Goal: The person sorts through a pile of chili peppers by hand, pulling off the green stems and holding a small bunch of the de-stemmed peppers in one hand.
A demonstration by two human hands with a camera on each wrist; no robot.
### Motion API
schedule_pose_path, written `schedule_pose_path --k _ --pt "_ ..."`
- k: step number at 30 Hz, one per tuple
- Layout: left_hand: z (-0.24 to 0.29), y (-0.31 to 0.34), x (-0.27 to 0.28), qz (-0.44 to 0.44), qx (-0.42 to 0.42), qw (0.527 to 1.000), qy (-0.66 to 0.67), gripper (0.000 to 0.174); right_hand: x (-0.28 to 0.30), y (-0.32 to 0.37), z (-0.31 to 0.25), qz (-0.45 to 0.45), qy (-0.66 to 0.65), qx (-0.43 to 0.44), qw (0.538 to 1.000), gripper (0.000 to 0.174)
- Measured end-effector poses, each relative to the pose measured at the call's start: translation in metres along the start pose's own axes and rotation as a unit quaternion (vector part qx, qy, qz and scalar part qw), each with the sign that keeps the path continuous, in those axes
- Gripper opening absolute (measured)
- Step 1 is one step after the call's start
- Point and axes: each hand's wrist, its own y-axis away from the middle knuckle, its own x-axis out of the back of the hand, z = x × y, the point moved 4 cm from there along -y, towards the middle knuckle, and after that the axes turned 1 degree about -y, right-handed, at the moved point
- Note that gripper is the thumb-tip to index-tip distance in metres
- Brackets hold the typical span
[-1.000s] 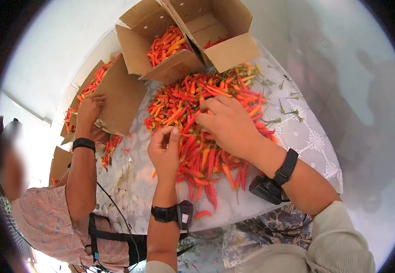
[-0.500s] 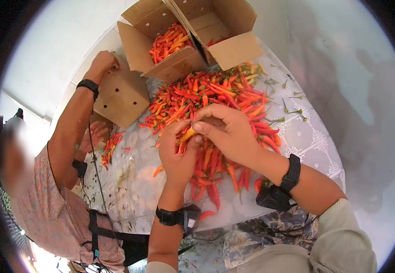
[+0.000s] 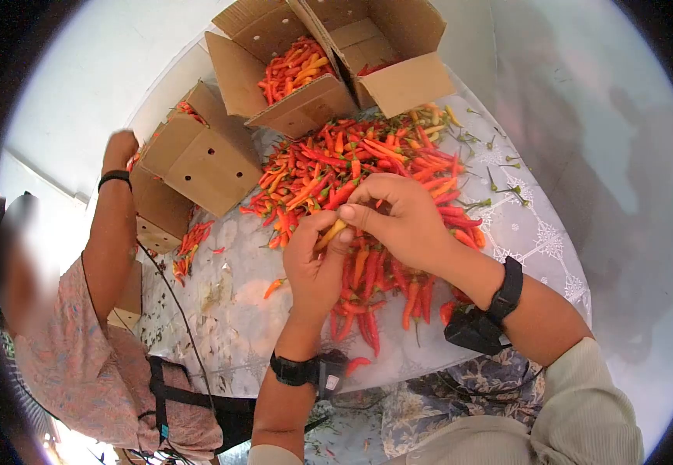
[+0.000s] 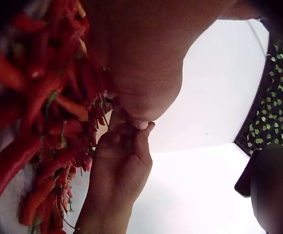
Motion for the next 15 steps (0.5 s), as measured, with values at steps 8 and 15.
schedule_pose_path --k 8,15 --pt "-0.0009 0.0031 -0.0001 -0.023 0.031 0.999 0.034 0.022 0.0027 -0.0018 -0.0002 -0.037 -0.041 -0.026 0.998 0.014" --pt "-0.0044 0.0035 -0.0017 -0.046 0.036 0.996 0.063 0.024 0.0035 -0.0041 0.0050 -0.074 -0.107 -0.072 0.989 0.020"
